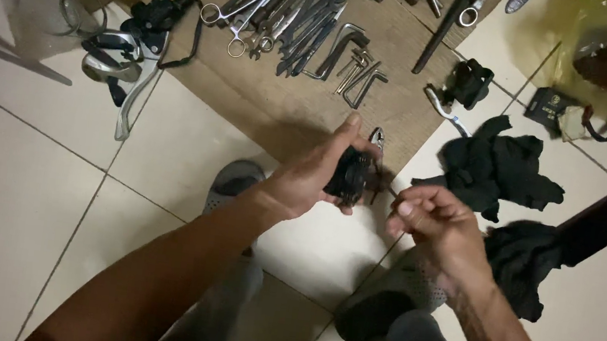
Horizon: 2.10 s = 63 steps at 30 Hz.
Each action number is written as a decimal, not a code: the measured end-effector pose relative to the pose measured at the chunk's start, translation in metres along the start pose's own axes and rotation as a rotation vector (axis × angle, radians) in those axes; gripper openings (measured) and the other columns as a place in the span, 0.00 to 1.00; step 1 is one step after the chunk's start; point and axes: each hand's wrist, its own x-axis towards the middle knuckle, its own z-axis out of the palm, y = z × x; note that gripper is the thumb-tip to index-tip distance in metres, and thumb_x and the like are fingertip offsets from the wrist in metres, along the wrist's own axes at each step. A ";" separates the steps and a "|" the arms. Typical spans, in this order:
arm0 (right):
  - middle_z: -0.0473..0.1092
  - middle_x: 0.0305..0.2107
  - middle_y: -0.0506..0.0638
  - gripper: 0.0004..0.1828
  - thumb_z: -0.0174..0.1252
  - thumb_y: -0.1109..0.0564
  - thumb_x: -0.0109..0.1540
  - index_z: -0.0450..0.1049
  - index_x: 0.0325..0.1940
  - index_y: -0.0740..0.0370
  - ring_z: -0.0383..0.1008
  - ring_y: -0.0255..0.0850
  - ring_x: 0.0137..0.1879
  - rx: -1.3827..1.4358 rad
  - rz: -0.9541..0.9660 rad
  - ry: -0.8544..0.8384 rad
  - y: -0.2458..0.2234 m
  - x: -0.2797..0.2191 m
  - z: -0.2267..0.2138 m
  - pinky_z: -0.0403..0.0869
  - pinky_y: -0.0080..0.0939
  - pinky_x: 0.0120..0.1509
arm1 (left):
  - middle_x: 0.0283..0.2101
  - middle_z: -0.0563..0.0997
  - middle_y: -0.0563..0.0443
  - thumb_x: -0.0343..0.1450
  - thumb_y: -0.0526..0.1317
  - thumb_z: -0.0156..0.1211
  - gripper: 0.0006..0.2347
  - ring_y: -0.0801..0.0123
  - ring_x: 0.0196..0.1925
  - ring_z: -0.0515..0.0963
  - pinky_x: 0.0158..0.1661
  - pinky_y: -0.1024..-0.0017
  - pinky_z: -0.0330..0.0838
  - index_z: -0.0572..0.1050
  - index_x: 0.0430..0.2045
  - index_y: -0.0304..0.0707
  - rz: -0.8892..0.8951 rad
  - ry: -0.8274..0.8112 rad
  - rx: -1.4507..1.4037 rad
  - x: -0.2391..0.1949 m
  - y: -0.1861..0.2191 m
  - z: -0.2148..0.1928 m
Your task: The person sits on the floor and cleans a bicycle derailleur with a black cloth. They then use an Allen key to unscrew and remove a bolt from the derailleur, placing the bolt on the floor.
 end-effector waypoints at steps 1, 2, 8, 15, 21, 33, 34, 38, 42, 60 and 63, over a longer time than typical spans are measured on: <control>0.75 0.30 0.56 0.12 0.60 0.67 0.60 0.74 0.48 0.69 0.79 0.44 0.31 0.052 0.034 0.018 -0.002 0.006 -0.002 0.75 0.40 0.36 | 0.29 0.76 0.35 0.69 0.72 0.39 0.36 0.55 0.30 0.82 0.27 0.61 0.84 0.74 0.53 0.40 -0.028 -0.041 -0.018 0.006 -0.005 -0.003; 0.75 0.30 0.56 0.12 0.60 0.67 0.60 0.74 0.48 0.69 0.79 0.44 0.31 0.052 0.035 0.020 -0.009 0.010 -0.001 0.75 0.40 0.36 | 0.29 0.76 0.35 0.69 0.72 0.39 0.36 0.55 0.30 0.82 0.27 0.61 0.84 0.74 0.53 0.40 -0.030 -0.042 -0.017 0.000 0.001 0.003; 0.73 0.28 0.52 0.16 0.62 0.70 0.56 0.75 0.48 0.66 0.77 0.42 0.29 0.214 0.057 0.047 -0.056 0.025 0.019 0.73 0.35 0.31 | 0.26 0.74 0.35 0.68 0.68 0.49 0.36 0.55 0.26 0.81 0.23 0.64 0.82 0.70 0.53 0.27 -0.088 -0.036 0.000 -0.011 0.003 0.012; 0.73 0.20 0.58 0.07 0.66 0.65 0.60 0.79 0.41 0.71 0.74 0.41 0.24 -0.217 -0.254 0.011 -0.098 -0.009 0.071 0.68 0.33 0.27 | 0.22 0.74 0.36 0.70 0.64 0.50 0.32 0.55 0.21 0.80 0.20 0.62 0.81 0.75 0.43 0.24 -0.060 0.093 -0.002 -0.007 0.011 0.015; 0.77 0.29 0.58 0.08 0.71 0.66 0.52 0.83 0.35 0.63 0.76 0.43 0.30 -0.484 -0.601 -0.128 -0.055 -0.035 0.067 0.74 0.39 0.35 | 0.35 0.74 0.41 0.74 0.60 0.46 0.26 0.61 0.35 0.76 0.34 0.66 0.75 0.71 0.47 0.31 0.271 -0.082 -0.046 0.005 -0.021 -0.012; 0.74 0.24 0.60 0.08 0.63 0.67 0.61 0.74 0.43 0.72 0.77 0.44 0.29 -0.048 -0.132 0.116 0.006 -0.008 0.015 0.73 0.38 0.34 | 0.24 0.75 0.33 0.68 0.67 0.53 0.31 0.47 0.23 0.79 0.17 0.58 0.77 0.72 0.45 0.34 -0.019 0.019 -0.104 -0.003 -0.005 -0.011; 0.73 0.25 0.60 0.09 0.62 0.69 0.61 0.72 0.44 0.72 0.78 0.47 0.28 0.083 -0.117 0.125 0.006 0.001 0.011 0.74 0.39 0.31 | 0.24 0.74 0.32 0.67 0.66 0.54 0.32 0.47 0.22 0.79 0.17 0.59 0.77 0.71 0.46 0.31 -0.055 0.058 -0.099 -0.006 -0.004 -0.007; 0.72 0.30 0.56 0.12 0.59 0.69 0.61 0.70 0.48 0.71 0.77 0.42 0.31 0.157 -0.012 0.145 -0.031 0.017 0.023 0.73 0.36 0.35 | 0.26 0.76 0.36 0.66 0.69 0.54 0.33 0.53 0.24 0.82 0.17 0.62 0.80 0.73 0.47 0.34 -0.138 0.070 -0.057 -0.003 -0.017 0.002; 0.72 0.23 0.56 0.10 0.64 0.68 0.58 0.79 0.45 0.68 0.76 0.40 0.24 -0.121 -0.162 0.064 -0.065 0.012 0.052 0.70 0.32 0.29 | 0.22 0.76 0.34 0.67 0.64 0.58 0.30 0.52 0.20 0.82 0.16 0.61 0.81 0.77 0.43 0.30 -0.187 0.232 0.029 -0.003 -0.013 0.013; 0.74 0.22 0.59 0.05 0.59 0.65 0.62 0.77 0.39 0.72 0.77 0.43 0.25 -0.271 -0.306 -0.108 0.014 -0.011 0.009 0.76 0.44 0.31 | 0.30 0.76 0.32 0.67 0.66 0.55 0.30 0.45 0.28 0.82 0.21 0.57 0.80 0.76 0.45 0.35 -0.020 0.112 -0.096 0.003 -0.011 -0.014; 0.73 0.26 0.61 0.07 0.57 0.66 0.63 0.73 0.44 0.73 0.77 0.46 0.26 -0.083 -0.154 -0.035 0.008 0.014 0.002 0.75 0.42 0.31 | 0.27 0.76 0.33 0.67 0.65 0.56 0.29 0.49 0.26 0.82 0.19 0.58 0.80 0.77 0.42 0.34 -0.037 0.081 -0.059 -0.002 -0.004 -0.001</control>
